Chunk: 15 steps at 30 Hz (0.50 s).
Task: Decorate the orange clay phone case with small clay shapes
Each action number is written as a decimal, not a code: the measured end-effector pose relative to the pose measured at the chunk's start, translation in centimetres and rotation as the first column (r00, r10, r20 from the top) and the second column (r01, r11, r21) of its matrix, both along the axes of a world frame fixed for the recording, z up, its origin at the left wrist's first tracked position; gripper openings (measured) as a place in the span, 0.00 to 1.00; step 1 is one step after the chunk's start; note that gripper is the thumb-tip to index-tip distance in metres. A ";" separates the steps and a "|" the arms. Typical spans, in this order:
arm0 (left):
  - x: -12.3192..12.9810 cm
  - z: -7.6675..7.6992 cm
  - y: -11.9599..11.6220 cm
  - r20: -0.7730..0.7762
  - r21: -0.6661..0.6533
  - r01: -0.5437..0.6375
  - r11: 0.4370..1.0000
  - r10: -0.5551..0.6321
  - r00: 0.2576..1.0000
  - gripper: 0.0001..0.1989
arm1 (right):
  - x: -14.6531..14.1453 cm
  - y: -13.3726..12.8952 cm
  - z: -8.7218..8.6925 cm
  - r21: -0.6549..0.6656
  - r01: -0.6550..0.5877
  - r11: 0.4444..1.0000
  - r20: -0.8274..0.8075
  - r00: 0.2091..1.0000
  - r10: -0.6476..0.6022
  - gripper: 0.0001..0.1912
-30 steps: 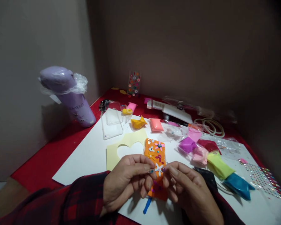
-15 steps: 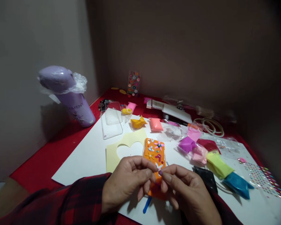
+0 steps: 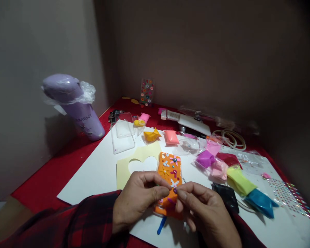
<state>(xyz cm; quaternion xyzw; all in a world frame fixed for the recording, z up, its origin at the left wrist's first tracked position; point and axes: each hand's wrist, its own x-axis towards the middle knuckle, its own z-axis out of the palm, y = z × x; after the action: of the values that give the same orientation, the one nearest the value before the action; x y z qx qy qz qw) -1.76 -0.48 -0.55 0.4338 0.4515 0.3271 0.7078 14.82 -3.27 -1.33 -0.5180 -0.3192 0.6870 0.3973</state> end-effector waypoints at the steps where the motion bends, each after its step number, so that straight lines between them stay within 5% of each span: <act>1: 0.0 0.1 0.0 -0.017 0.038 -0.004 0.999 0.005 1.000 0.08 | 0.0 0.0 0.0 0.002 0.000 1.000 -0.002 1.000 0.000 0.16; 8: 0.3 0.1 -0.4 -0.138 0.247 0.032 0.969 0.003 0.990 0.05 | -0.1 0.0 0.0 -0.005 -0.017 1.000 -0.007 1.000 0.017 0.17; 15: 0.3 -0.4 -0.8 -0.422 0.518 0.208 0.830 0.036 0.906 0.04 | -0.3 0.0 0.0 -0.031 -0.039 0.999 0.028 0.999 0.040 0.19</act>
<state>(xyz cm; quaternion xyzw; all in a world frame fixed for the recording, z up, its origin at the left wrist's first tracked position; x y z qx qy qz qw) -1.42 -1.24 -0.96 0.6987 0.4569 0.3106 0.4545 14.48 -3.25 -1.37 -0.5273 -0.3242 0.6921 0.3712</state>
